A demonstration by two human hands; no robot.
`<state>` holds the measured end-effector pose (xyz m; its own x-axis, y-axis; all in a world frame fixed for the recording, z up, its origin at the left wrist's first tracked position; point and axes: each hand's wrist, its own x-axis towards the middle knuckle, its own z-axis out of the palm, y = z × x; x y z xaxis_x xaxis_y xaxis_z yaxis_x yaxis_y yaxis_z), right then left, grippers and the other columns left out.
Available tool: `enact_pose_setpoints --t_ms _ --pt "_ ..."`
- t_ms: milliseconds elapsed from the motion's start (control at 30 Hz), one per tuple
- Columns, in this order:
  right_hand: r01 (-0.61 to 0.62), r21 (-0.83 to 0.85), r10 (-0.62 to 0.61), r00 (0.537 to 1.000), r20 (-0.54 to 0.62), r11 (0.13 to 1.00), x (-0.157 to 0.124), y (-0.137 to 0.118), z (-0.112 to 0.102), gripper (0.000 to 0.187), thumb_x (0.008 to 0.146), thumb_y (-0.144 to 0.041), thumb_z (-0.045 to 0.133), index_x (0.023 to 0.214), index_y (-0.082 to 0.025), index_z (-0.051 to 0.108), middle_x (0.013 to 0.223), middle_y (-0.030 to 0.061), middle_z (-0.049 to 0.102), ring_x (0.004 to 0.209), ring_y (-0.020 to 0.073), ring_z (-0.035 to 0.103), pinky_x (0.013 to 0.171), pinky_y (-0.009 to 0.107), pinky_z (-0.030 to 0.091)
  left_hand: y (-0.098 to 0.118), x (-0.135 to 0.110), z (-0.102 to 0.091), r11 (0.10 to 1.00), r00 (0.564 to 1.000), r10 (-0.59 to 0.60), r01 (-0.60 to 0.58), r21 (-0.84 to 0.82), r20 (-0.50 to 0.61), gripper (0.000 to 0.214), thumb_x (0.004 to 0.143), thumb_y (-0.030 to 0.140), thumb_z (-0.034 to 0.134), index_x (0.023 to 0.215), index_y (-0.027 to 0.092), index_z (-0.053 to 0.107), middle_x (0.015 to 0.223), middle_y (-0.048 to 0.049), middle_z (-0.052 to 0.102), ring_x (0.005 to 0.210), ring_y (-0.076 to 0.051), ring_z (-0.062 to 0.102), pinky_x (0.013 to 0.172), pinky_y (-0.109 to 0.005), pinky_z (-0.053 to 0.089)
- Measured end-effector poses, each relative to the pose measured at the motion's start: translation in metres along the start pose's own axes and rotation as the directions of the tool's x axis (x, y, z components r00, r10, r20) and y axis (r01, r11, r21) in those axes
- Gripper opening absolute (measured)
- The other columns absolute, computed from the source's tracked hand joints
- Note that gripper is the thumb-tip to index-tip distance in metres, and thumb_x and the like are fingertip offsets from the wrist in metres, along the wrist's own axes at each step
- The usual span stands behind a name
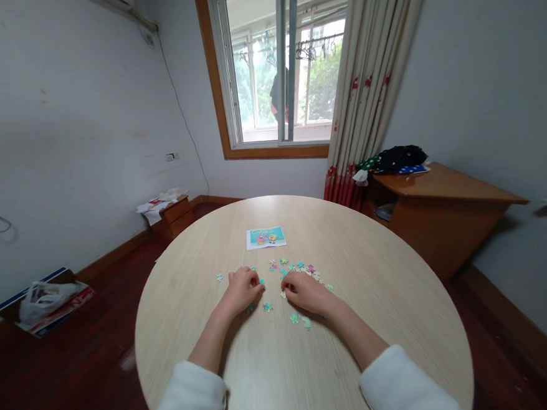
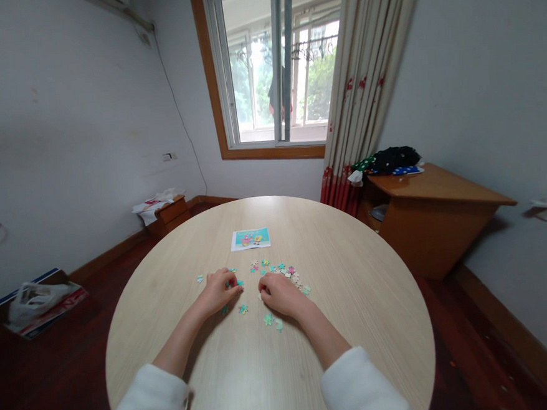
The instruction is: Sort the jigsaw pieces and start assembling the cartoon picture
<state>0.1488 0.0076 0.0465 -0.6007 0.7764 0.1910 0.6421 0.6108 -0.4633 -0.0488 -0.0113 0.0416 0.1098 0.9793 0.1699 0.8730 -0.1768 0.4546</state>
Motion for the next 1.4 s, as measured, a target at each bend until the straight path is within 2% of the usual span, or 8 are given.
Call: enact_pose_setpoints --t_ms 167,300,500,767,967,1100,1267,1400 --pt "0.02 0.021 -0.02 0.999 -0.033 1.0 0.004 0.01 0.008 0.021 0.075 -0.004 0.049 0.082 -0.014 0.067 0.082 0.0071 0.066 0.078 0.0154 0.058 0.074 0.025 0.041 0.002 0.0 0.0 1.0 1.0 0.01 -0.011 -0.005 -0.01 0.013 0.076 0.027 0.057 0.073 0.016 0.063 0.087 -0.0063 0.062 0.088 -0.021 0.055 0.08 -0.035 0.031" --pt "0.012 0.129 0.01 0.986 -0.169 0.992 0.008 0.014 0.017 0.023 0.077 -0.006 0.05 0.093 -0.014 0.066 0.088 0.0071 0.067 0.083 0.0155 0.06 0.078 0.027 0.043 0.0 0.001 0.001 1.0 0.999 0.013 -0.013 0.014 -0.042 0.013 0.078 0.024 0.055 0.075 0.016 0.064 0.087 -0.0065 0.062 0.088 -0.021 0.056 0.079 -0.034 0.031" --pt "-0.011 0.296 0.079 0.972 -0.22 0.955 0.015 0.013 0.029 0.03 0.073 -0.005 0.057 0.099 -0.018 0.065 0.075 0.0017 0.066 0.068 0.0133 0.059 0.07 0.026 0.046 -0.003 0.002 0.003 1.0 0.997 0.005 -0.003 0.022 -0.083 0.015 0.08 0.022 0.052 0.075 0.016 0.064 0.087 -0.0067 0.063 0.087 -0.02 0.056 0.078 -0.034 0.031" --pt "-0.024 0.15 0.061 0.967 -0.249 0.988 0.013 0.009 0.021 0.017 0.073 -0.008 0.061 0.086 -0.017 0.067 0.08 0.0044 0.065 0.078 0.0158 0.058 0.074 0.028 0.043 -0.001 0.001 0.001 1.0 0.996 -0.007 0.009 0.025 -0.094 0.015 0.08 0.021 0.051 0.074 0.016 0.064 0.085 -0.0062 0.063 0.085 -0.02 0.057 0.078 -0.033 0.031" --pt "0.037 0.037 -0.035 0.998 -0.056 0.999 0.003 0.01 -0.001 0.005 0.071 -0.018 0.067 0.076 -0.018 0.07 0.078 0.0033 0.066 0.08 0.0169 0.057 0.079 0.029 0.038 -0.004 0.002 0.001 1.0 0.993 -0.014 0.015 0.005 -0.119 0.018 0.081 0.023 0.05 0.071 0.016 0.063 0.083 -0.0057 0.063 0.081 -0.019 0.057 0.077 -0.033 0.031" --pt "0.064 0.001 -0.064 0.996 0.056 0.998 0.001 0.01 -0.002 0.005 0.072 -0.017 0.067 0.075 -0.018 0.071 0.079 0.0038 0.067 0.08 0.017 0.058 0.08 0.029 0.037 -0.004 0.003 0.0 1.0 0.991 -0.018 0.018 0.002 -0.13 0.017 0.08 0.023 0.051 0.07 0.016 0.064 0.081 -0.0059 0.063 0.08 -0.019 0.057 0.077 -0.034 0.032" --pt "0.084 0.018 -0.084 0.996 0.011 0.996 0.003 0.009 0.005 0.01 0.077 -0.015 0.06 0.076 -0.017 0.07 0.08 0.0052 0.068 0.081 0.0174 0.059 0.08 0.03 0.037 -0.002 0.002 0.0 0.997 0.995 -0.001 -0.007 -0.079 -0.097 0.015 0.078 0.026 0.055 0.073 0.017 0.067 0.082 -0.0056 0.064 0.083 -0.019 0.057 0.08 -0.033 0.035" --pt "0.042 0.222 -0.03 0.998 -0.058 0.974 0.004 0.007 0.01 0.012 0.078 -0.014 0.057 0.08 -0.016 0.068 0.075 0.0033 0.067 0.072 0.0142 0.059 0.071 0.025 0.042 0.002 0.001 0.004 0.964 0.993 0.12 -0.12 -0.239 -0.015 0.021 0.078 0.034 0.057 0.074 0.018 0.07 0.078 -0.0033 0.065 0.08 -0.017 0.057 0.076 -0.028 0.039"
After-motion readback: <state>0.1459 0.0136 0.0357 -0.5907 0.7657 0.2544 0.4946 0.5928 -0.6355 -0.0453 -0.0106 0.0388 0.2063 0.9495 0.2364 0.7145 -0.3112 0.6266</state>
